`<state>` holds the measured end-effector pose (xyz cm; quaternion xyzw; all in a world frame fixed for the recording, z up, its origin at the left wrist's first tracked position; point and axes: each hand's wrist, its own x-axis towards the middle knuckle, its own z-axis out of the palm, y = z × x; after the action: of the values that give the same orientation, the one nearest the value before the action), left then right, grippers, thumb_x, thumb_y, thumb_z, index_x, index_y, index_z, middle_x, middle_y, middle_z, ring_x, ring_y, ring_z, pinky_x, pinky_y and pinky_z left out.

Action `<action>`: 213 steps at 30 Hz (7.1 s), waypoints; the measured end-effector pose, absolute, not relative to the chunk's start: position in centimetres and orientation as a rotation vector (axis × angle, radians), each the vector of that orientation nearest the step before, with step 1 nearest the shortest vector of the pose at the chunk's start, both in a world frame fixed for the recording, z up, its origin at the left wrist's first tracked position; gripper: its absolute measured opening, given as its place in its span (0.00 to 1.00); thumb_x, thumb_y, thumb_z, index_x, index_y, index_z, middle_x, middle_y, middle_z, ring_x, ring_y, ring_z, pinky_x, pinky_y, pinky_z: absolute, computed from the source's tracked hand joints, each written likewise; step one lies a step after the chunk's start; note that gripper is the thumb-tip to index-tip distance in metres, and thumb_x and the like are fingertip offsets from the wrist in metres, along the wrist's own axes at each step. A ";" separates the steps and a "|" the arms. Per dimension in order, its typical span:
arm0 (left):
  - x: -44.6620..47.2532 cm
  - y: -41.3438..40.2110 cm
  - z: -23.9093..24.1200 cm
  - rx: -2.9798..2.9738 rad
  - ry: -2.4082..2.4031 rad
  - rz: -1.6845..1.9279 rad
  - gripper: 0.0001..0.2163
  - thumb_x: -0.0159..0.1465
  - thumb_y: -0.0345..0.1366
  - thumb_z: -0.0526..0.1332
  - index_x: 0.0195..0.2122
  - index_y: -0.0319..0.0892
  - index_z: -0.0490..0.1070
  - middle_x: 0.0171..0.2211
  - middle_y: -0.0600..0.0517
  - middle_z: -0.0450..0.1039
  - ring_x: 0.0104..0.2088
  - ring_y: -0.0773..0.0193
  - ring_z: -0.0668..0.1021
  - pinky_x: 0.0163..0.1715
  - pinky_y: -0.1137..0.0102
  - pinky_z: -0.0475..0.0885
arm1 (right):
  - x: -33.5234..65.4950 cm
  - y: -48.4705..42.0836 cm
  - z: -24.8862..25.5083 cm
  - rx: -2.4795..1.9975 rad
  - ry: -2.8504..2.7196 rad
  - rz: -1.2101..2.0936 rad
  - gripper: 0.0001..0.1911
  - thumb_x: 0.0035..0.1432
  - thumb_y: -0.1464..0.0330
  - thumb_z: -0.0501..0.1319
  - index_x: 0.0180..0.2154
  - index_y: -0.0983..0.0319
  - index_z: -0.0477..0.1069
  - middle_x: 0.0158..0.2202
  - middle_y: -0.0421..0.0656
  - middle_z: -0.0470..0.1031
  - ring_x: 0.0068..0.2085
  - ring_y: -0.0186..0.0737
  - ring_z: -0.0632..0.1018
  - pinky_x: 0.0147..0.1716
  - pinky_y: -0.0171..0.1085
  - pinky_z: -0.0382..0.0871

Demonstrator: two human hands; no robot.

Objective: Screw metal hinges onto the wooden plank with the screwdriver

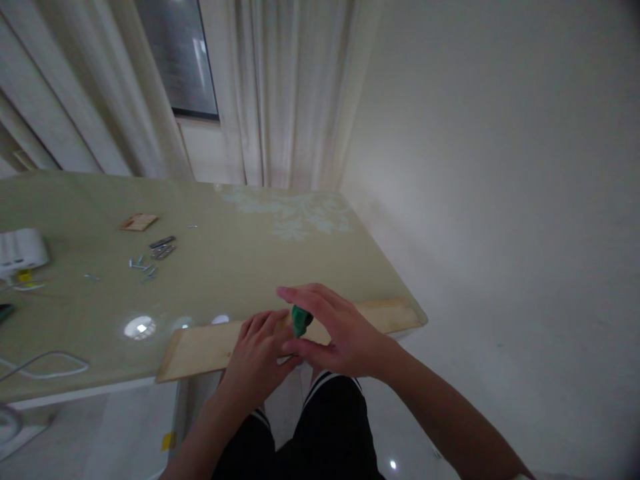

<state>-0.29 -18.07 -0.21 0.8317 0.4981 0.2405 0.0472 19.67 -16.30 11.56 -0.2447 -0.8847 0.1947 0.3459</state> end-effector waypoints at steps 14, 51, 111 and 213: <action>-0.5 -18.1 -0.2 2.547 1.509 0.730 0.22 0.58 0.40 0.75 0.54 0.52 0.78 0.57 0.46 0.76 0.57 0.42 0.74 0.57 0.49 0.69 | 19.2 -15.8 10.7 -0.641 -2.164 0.463 0.25 0.68 0.65 0.66 0.63 0.56 0.66 0.57 0.50 0.76 0.57 0.44 0.77 0.58 0.45 0.72; -0.7 -17.9 -0.3 2.584 1.507 0.729 0.20 0.61 0.45 0.73 0.53 0.50 0.79 0.55 0.44 0.77 0.55 0.41 0.75 0.55 0.47 0.71 | 19.8 -15.1 9.6 -0.511 -1.972 0.946 0.28 0.69 0.68 0.64 0.68 0.54 0.64 0.60 0.48 0.77 0.56 0.41 0.79 0.58 0.44 0.73; -1.0 -17.9 -1.3 2.545 1.470 0.754 0.19 0.60 0.29 0.64 0.53 0.47 0.78 0.51 0.44 0.80 0.54 0.44 0.77 0.55 0.49 0.72 | 11.1 -17.6 8.7 -0.900 -1.336 0.792 0.21 0.63 0.55 0.67 0.24 0.59 0.67 0.20 0.36 0.65 0.23 0.31 0.65 0.24 0.34 0.60; -0.2 -18.2 -0.6 2.587 1.557 0.767 0.14 0.61 0.44 0.73 0.47 0.50 0.81 0.53 0.46 0.79 0.56 0.44 0.76 0.58 0.50 0.70 | 18.9 -15.1 19.0 -0.728 -3.141 -0.082 0.17 0.71 0.55 0.61 0.52 0.60 0.70 0.44 0.46 0.82 0.41 0.41 0.81 0.29 0.36 0.61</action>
<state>-0.22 -18.24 -0.64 0.8303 0.4997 0.2462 0.0130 18.91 -15.10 19.03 -0.2255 -0.9730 -0.0255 -0.0419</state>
